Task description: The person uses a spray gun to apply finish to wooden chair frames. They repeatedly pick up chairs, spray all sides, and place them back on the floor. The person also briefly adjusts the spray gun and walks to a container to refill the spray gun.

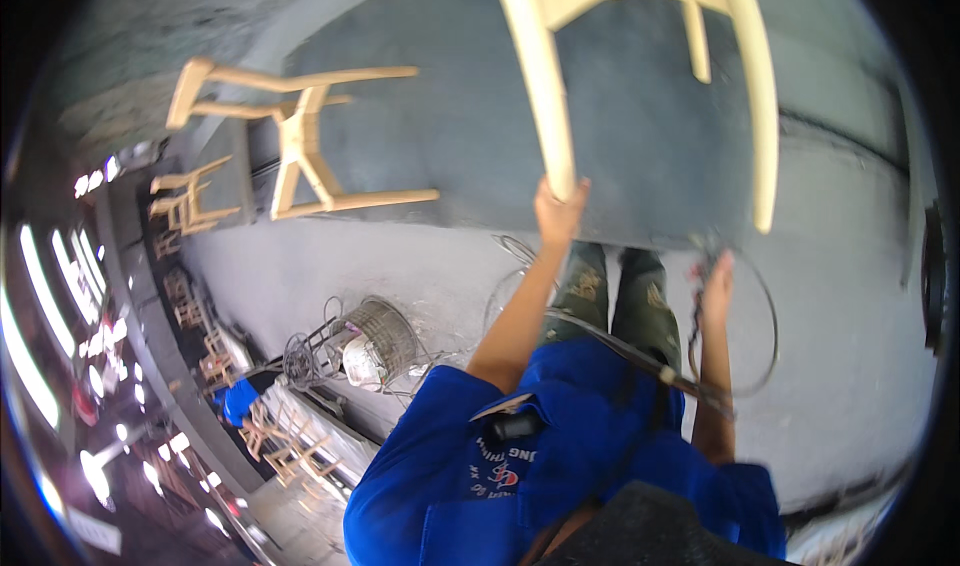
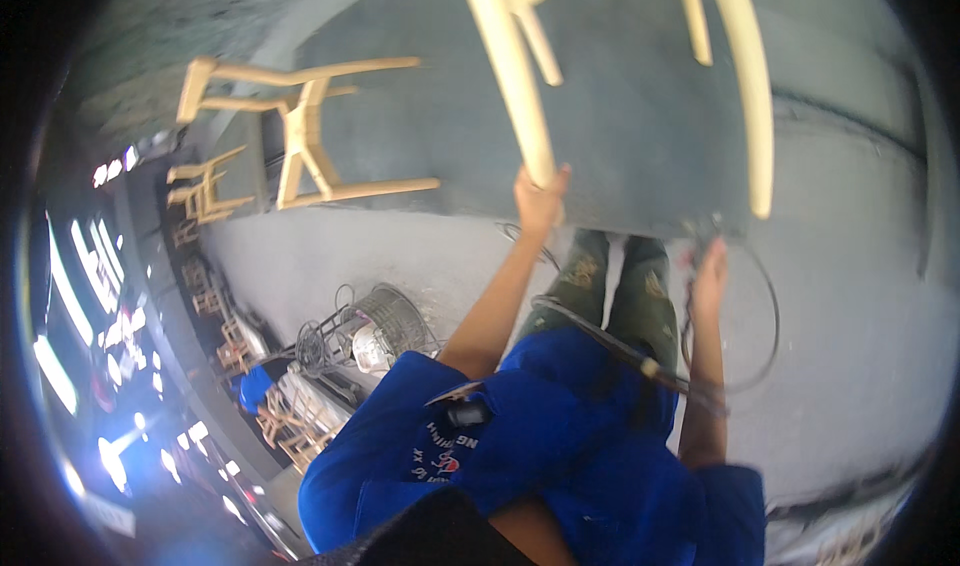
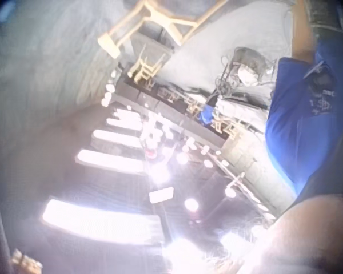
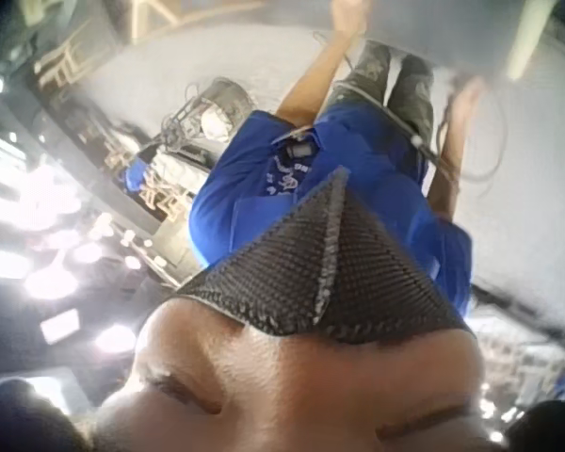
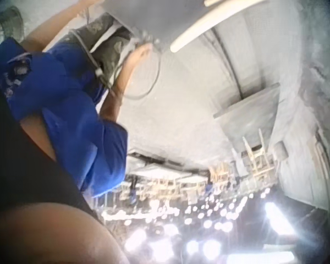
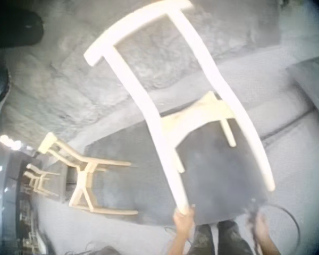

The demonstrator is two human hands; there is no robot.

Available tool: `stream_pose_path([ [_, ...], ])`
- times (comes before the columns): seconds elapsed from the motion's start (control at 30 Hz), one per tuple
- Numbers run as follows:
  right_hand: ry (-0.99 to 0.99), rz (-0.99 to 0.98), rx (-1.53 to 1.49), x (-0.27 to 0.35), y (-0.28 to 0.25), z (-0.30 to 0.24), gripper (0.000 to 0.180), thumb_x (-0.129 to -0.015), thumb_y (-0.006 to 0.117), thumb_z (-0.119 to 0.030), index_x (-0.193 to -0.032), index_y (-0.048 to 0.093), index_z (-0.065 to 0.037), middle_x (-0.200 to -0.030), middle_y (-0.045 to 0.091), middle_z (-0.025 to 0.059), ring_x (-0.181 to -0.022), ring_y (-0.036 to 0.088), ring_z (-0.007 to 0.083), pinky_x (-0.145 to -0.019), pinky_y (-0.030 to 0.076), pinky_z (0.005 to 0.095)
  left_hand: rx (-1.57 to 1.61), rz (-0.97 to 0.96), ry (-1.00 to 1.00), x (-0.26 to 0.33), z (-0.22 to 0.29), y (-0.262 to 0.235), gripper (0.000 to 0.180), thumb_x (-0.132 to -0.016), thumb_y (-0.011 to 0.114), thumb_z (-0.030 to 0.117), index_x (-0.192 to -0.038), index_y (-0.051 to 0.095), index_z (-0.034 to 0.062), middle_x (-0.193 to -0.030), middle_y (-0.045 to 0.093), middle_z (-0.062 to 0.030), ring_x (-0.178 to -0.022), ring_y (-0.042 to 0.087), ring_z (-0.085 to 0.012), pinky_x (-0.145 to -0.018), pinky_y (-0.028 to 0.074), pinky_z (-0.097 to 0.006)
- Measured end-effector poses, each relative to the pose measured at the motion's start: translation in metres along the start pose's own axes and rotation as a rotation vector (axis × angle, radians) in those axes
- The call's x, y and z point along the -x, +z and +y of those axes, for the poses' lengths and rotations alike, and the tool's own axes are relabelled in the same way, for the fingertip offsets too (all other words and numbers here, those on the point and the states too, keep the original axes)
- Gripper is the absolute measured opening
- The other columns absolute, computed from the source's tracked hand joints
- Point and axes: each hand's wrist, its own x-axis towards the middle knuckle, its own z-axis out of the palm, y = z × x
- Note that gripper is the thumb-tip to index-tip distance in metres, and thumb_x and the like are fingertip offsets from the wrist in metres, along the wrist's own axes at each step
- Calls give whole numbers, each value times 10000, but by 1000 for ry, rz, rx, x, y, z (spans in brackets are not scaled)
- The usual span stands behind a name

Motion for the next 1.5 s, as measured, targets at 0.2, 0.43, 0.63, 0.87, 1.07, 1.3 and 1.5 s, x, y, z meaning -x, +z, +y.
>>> stream_pose_path([
  [0.2,-220,-310,-204,-43,127,-104,691,-1020,292,-674,-1159,599,-71,-896,667,34,-759,633,109,-457,376,231,194,-40,111,-1,23,14,351,-863,765,128,-1048,515,-35,-799,598,-84,-578,599,-140,-501,495,-290],
  [0.43,-187,-288,-663,-87,249,-194,742,-982,254,-743,-1001,604,-88,-762,652,44,-677,645,154,-465,380,274,49,-65,86,-42,62,4,297,-885,697,74,-1062,486,-35,-759,588,-92,-541,585,-157,-494,486,-296],
  [0.63,111,-112,-594,-112,255,-142,736,-960,292,-769,-941,617,-109,-708,625,17,-610,613,144,-486,373,290,62,-88,95,-52,65,2,265,-894,685,72,-1050,497,-32,-744,580,-88,-536,570,-151,-495,485,-293],
  [0.87,255,71,-494,-86,213,-54,738,-949,339,-770,-966,625,-90,-735,624,35,-616,619,145,-438,368,274,70,-112,63,-60,75,-2,268,-895,668,69,-1074,516,-61,-833,584,-105,-632,585,-145,-507,525,-294],
  [1.07,280,-197,-907,-118,237,-89,864,-928,180,-818,-1038,599,-70,-756,614,57,-669,602,175,-454,354,260,27,-101,68,-75,86,-5,339,-896,674,103,-1135,519,-82,-862,590,-107,-671,593,-149,-509,527,-295],
  [1.3,47,-337,-1377,-133,209,-130,957,-896,53,-835,-1119,544,-45,-810,544,71,-713,516,165,-442,346,234,-2,-121,53,-88,92,-9,370,-894,685,137,-1143,524,-85,-877,593,-114,-690,593,-151,-509,527,-298],
  [1.5,2,-315,-1745,-120,165,-113,884,-907,65,-820,-1184,528,-120,-806,531,62,-715,499,166,-419,307,219,3,-125,48,-92,96,-7,375,-889,686,133,-1142,515,-84,-886,594,-114,-693,592,-151,-505,525,-295],
])
